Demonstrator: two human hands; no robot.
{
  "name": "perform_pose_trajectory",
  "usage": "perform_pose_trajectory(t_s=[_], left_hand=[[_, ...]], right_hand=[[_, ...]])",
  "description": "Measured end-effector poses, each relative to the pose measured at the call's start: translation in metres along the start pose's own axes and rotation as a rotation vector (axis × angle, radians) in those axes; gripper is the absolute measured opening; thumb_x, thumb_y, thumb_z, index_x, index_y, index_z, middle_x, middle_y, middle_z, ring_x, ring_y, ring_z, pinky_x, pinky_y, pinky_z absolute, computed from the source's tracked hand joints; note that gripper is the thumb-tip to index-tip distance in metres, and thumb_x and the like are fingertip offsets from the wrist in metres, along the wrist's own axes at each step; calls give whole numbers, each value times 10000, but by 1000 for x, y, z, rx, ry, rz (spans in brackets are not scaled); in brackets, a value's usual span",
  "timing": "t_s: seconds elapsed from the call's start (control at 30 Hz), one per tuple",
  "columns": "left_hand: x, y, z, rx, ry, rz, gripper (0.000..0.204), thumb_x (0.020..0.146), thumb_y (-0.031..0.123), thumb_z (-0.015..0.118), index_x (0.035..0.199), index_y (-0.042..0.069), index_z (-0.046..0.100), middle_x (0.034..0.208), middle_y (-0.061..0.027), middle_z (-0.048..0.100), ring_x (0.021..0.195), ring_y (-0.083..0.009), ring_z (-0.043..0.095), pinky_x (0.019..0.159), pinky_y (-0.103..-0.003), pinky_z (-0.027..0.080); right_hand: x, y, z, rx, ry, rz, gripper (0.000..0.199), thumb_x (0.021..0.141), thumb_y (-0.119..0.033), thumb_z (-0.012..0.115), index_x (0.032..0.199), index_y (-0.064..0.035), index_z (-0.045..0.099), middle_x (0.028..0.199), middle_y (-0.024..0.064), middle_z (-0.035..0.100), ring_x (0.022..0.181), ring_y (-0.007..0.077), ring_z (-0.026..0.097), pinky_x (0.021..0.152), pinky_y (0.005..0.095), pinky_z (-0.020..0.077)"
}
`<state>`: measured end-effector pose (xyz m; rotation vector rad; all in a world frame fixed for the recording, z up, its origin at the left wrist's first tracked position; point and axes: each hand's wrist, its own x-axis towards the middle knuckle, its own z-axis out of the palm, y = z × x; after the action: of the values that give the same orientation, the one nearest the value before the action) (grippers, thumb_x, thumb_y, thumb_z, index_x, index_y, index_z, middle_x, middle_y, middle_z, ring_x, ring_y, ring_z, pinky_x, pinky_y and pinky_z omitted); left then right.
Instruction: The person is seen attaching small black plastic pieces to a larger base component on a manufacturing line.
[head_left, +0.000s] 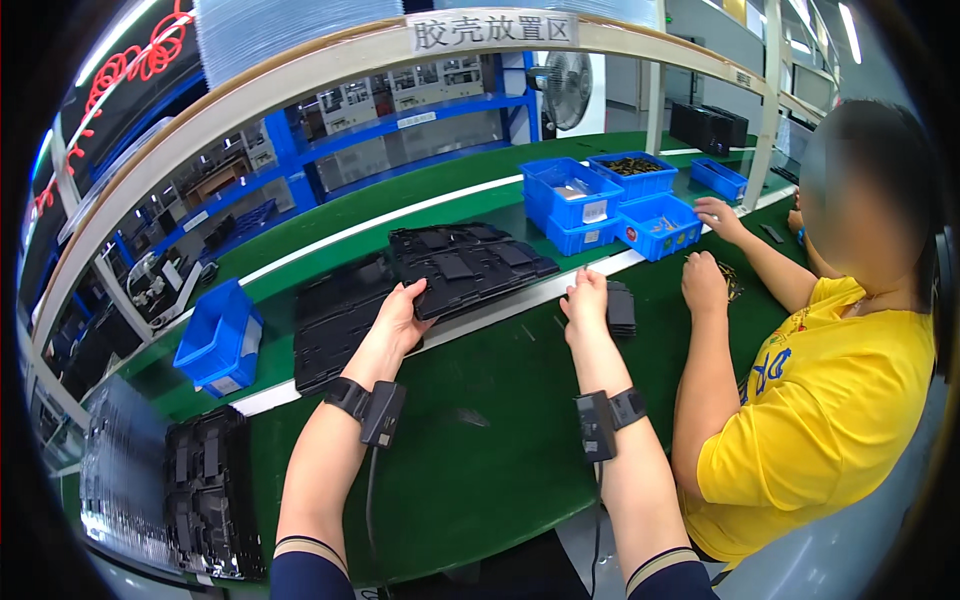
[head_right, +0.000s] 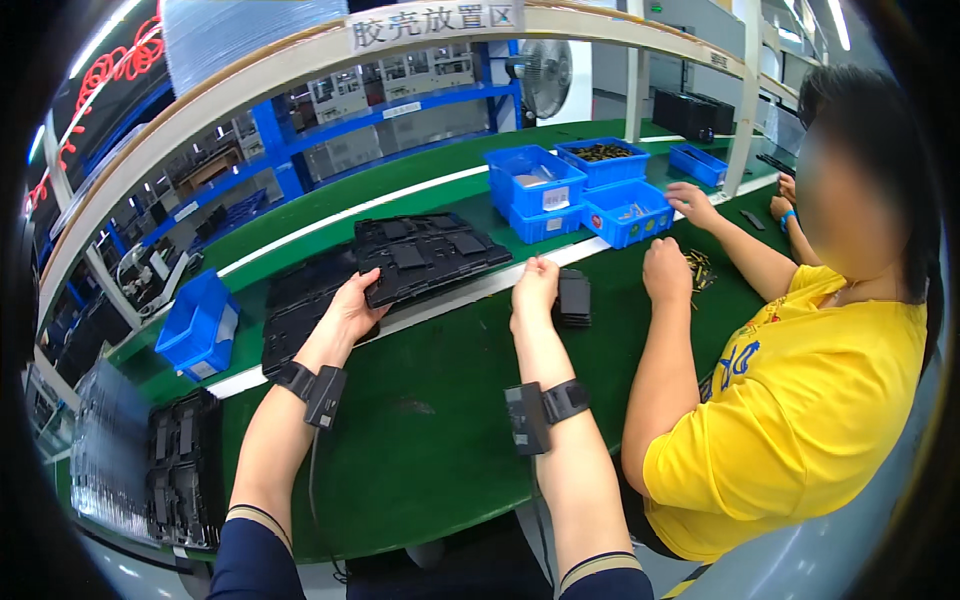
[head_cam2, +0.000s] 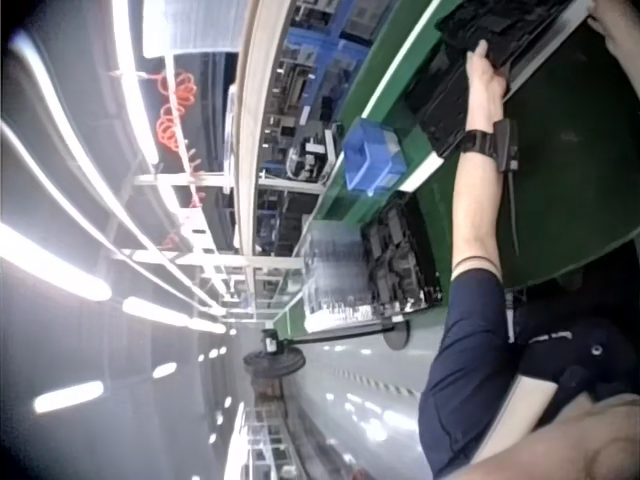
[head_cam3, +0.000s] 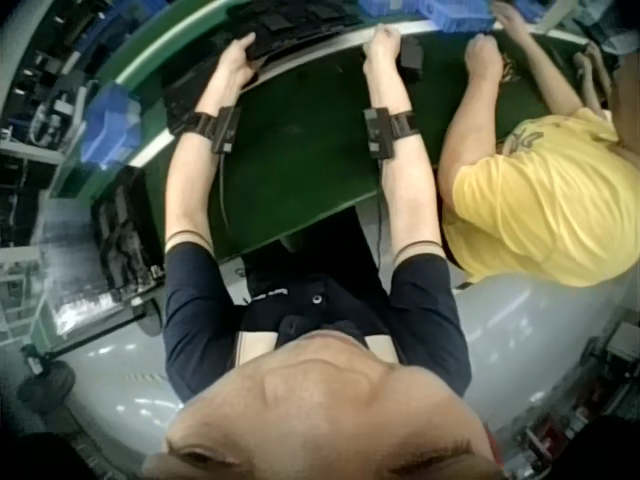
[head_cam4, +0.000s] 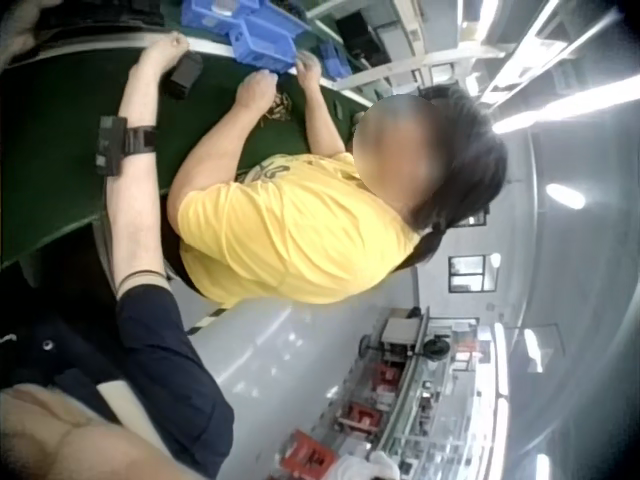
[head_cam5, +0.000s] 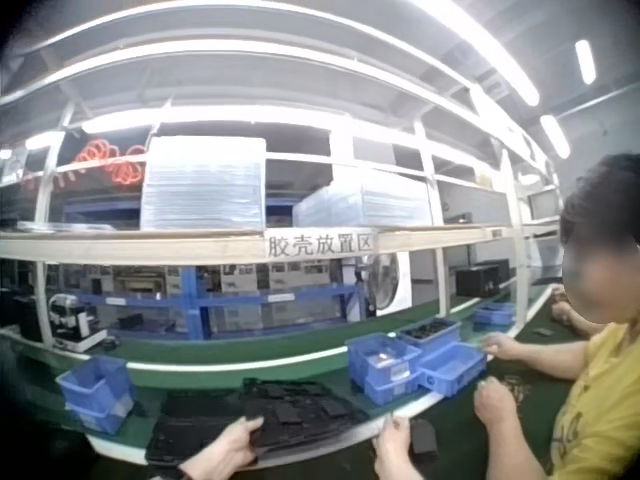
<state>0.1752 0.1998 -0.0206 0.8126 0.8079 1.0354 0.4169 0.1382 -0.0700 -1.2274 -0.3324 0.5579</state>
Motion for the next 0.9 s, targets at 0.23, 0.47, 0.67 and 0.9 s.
perform_pose_trajectory(t_s=[0.23, 0.47, 0.67, 0.9], left_hand=[[-81, 58, -53, 75, -117, 71, 310, 854, 128, 544, 1149, 97, 452, 1071, -39, 564, 978, -168, 551, 844, -437, 437], [-204, 93, -119, 106, -60, 98, 422, 859, 139, 549, 1226, 39, 367, 1094, -72, 566, 918, -170, 603, 818, -366, 497], [-240, 91, -197, 209, -11, 18, 411, 855, 78, 519, 1248, 54, 401, 1109, -72, 571, 966, -175, 586, 861, -340, 478], [-232, 86, -223, 300, 53, -165, 385, 860, 50, 504, 1234, 50, 415, 1129, -80, 560, 995, -181, 568, 889, -345, 455]], right_hand=[[-33, -35, -4, 426, -608, 393, 128, 884, -163, 482, 972, -80, 440, 1035, 139, 557, 977, 271, 549, 810, 458, 475], [-132, -57, 16, 360, -1161, 459, 73, 885, -184, 496, 914, -117, 496, 1109, 162, 563, 868, 224, 605, 702, 370, 517], [-190, -40, 28, -45, -1327, 468, 129, 890, -217, 505, 966, -119, 469, 1173, 144, 515, 1015, 246, 560, 801, 396, 488], [-212, -25, 28, -438, -1412, 291, 182, 866, -222, 556, 910, -46, 543, 980, 70, 601, 932, 161, 585, 737, 312, 497]])
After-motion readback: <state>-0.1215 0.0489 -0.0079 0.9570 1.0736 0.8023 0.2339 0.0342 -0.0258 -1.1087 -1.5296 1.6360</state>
